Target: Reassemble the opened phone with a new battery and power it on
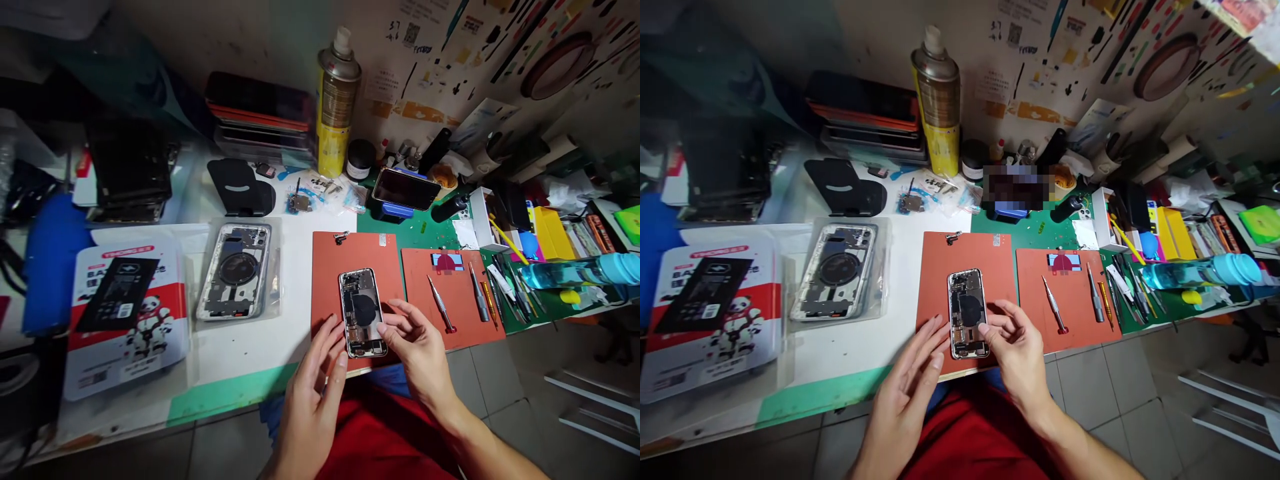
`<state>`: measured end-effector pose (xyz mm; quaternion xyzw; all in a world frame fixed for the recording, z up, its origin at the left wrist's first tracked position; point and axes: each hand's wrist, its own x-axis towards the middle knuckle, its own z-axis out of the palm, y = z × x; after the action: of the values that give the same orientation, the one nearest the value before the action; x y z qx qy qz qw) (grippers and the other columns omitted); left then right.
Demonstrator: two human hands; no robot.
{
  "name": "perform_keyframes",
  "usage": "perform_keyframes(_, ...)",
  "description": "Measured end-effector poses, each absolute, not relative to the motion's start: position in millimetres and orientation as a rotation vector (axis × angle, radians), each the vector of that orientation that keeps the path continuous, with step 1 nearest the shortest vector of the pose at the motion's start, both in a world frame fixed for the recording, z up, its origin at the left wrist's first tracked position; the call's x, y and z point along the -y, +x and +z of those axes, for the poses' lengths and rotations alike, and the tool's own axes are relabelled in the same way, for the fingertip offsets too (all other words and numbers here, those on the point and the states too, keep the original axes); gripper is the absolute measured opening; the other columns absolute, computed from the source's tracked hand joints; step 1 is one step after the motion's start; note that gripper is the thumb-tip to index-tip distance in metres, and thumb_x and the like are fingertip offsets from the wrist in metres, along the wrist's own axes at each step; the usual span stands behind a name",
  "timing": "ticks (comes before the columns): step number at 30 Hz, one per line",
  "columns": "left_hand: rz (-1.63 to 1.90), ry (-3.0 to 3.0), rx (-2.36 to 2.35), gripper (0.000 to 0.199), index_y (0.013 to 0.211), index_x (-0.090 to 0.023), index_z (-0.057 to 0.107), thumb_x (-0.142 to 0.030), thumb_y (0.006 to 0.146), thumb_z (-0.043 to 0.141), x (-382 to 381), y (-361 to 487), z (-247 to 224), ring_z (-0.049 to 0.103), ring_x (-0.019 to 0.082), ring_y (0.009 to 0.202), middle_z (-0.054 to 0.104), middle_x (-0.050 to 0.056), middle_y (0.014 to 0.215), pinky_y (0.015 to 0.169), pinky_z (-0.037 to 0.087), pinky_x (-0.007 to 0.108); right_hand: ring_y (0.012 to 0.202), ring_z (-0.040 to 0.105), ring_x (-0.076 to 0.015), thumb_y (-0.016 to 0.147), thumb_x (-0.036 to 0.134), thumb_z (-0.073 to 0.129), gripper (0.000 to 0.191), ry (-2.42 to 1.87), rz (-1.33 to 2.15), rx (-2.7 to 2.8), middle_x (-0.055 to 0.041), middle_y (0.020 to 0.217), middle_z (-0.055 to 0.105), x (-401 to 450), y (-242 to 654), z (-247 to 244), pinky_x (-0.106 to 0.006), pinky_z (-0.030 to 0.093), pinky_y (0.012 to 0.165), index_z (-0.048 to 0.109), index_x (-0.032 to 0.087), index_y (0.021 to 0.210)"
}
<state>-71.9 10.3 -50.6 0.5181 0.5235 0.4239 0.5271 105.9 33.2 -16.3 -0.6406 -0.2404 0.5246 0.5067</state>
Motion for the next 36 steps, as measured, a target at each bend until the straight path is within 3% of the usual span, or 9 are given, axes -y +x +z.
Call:
perform_keyframes(3, 1.028, 1.045, -1.261, 0.047, 0.155, -0.023, 0.056, -0.038, 0.111, 0.056, -31, -78, -49, 0.070, 0.027, 0.133, 0.067, 0.017, 0.151, 0.107, 0.063, 0.041, 0.088, 0.081, -0.0255, 0.077, 0.043, 0.096, 0.050, -1.528, 1.269, 0.564, -0.0070, 0.096, 0.085, -28, 104, -11, -0.041, 0.069, 0.080, 0.074, 0.022, 0.117)
perform_keyframes(6, 0.963, 0.770, -1.111, 0.050, 0.148, -0.017, 0.062, -0.048, 0.109, 0.056, -51, -80, -43, 0.075, 0.028, 0.123, 0.073, 0.019, 0.140, 0.103, 0.065, 0.045, 0.086, 0.082, -0.0248, 0.079, 0.039, 0.095, 0.045, -1.519, 1.269, 0.566, -0.0082, 0.098, 0.086, -18, 99, -5, -0.037, 0.070, 0.076, 0.076, 0.022, 0.117)
perform_keyframes(12, 0.940, 0.465, -0.952, 0.036, 0.119, -0.017, 0.076, -0.047, 0.099, 0.075, -64, -76, -28, 0.078, 0.024, 0.102, 0.082, 0.010, 0.113, 0.086, 0.065, 0.035, 0.085, 0.082, -0.0232, 0.083, 0.035, 0.093, 0.038, -1.482, 1.310, 0.579, -0.0080, 0.099, 0.086, -13, 93, 2, -0.036, 0.071, 0.077, 0.076, 0.023, 0.114)
perform_keyframes(20, 0.914, 0.529, -1.030, 0.033, 0.115, -0.016, 0.077, -0.044, 0.097, 0.077, -63, -80, -31, 0.072, 0.018, 0.083, 0.081, 0.007, 0.100, 0.074, 0.058, 0.027, 0.079, 0.081, -0.0215, 0.080, 0.035, 0.096, 0.035, -1.462, 1.332, 0.539, -0.0065, 0.093, 0.085, -18, 93, 6, -0.032, 0.070, 0.073, 0.078, 0.022, 0.108)
perform_keyframes(26, 0.946, 0.566, -1.119, 0.035, 0.100, -0.015, 0.078, -0.048, 0.092, 0.082, -62, -77, -34, 0.066, 0.017, 0.070, 0.076, 0.005, 0.082, 0.065, 0.052, 0.025, 0.079, 0.081, -0.0192, 0.079, 0.033, 0.097, 0.034, -1.450, 1.362, 0.483, -0.0062, 0.092, 0.086, -16, 92, 11, -0.028, 0.069, 0.075, 0.079, 0.023, 0.106)
perform_keyframes(36, 0.937, 0.615, -1.090, 0.034, 0.107, -0.015, 0.078, -0.048, 0.095, 0.077, -62, -79, -31, 0.069, 0.019, 0.080, 0.077, 0.008, 0.090, 0.074, 0.056, 0.028, 0.080, 0.081, -0.0185, 0.079, 0.031, 0.097, 0.034, -1.447, 1.374, 0.438, -0.0058, 0.093, 0.086, -16, 93, 1, -0.027, 0.069, 0.075, 0.078, 0.023, 0.106)
